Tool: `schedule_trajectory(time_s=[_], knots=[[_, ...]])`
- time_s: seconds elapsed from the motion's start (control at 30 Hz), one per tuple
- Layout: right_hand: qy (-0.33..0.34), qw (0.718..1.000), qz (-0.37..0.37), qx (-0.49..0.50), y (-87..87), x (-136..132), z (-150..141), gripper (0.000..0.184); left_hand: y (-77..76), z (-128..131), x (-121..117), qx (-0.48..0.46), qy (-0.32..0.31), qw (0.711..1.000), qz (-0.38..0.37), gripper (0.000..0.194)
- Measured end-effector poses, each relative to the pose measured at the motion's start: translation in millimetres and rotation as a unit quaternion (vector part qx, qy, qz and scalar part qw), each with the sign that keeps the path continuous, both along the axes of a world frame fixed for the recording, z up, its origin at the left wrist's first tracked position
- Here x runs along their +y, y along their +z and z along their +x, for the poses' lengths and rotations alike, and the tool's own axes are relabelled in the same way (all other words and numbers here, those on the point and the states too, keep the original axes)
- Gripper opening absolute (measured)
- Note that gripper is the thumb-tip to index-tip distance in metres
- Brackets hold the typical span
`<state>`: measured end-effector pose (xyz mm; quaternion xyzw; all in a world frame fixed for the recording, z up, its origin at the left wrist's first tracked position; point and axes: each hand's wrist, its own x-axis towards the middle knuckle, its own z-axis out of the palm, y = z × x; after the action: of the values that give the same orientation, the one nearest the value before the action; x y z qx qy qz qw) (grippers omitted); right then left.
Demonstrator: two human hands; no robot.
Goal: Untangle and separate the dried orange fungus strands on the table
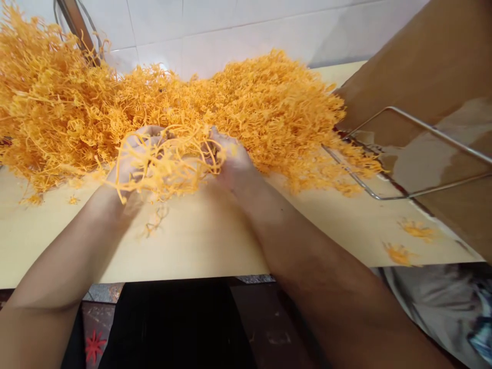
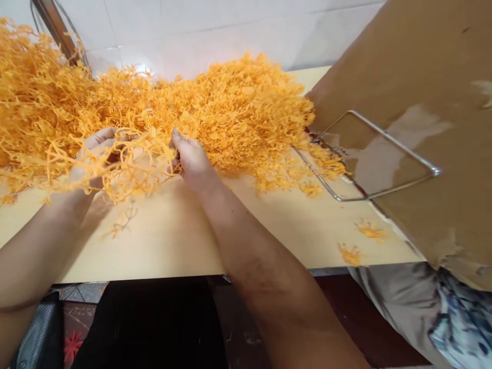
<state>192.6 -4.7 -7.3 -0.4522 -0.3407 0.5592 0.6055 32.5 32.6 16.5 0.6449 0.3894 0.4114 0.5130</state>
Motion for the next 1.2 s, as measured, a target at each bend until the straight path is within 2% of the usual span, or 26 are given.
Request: schedule_trajectory(time_s=[0.13,0.3,0.4,0.53,0.67,0.83,0.93,1.03,1.2], knots=[[0.02,0.997,-0.012,0.068,1.2,-1,-1,0.041,-5.9,-2,8,-0.002,0.035,0.998,-0.054,0.007],[0.047,0.997,0.03,0.052,1.4,-5,-1,0.038,-9.7,1,-3,-0.031,-0.039,0.998,-0.046,0.011],[0.098,0.994,0.049,0.011,1.5,-12,-2,0.034,-10.6,3,-9,0.034,-0.071,0.997,-0.015,0.021],[0.163,0.986,0.022,-0.041,1.7,-18,-1,0.036,-13.7,3,-7,0.131,-0.076,0.985,0.087,0.024],[0.191,0.98,-0.012,-0.062,2.8,-19,2,0.021,-8.8,1,-7,0.152,-0.091,0.982,0.067,0.023],[0.197,0.98,-0.008,-0.033,5.6,-22,0,0.018,2.3,-3,-8,0.129,-0.093,0.986,0.051,0.018],[0.203,0.979,0.016,-0.029,5.3,-24,-2,0.026,2.2,-4,-7,0.108,-0.098,0.987,0.06,0.019],[0.197,0.978,0.023,-0.064,3.3,-24,-3,0.028,0.1,-3,-6,0.111,-0.101,0.984,0.092,0.019],[0.18,0.976,0.013,-0.118,2.2,-26,-11,0.015,-2.2,2,-11,0.077,-0.087,0.991,0.063,0.018]])
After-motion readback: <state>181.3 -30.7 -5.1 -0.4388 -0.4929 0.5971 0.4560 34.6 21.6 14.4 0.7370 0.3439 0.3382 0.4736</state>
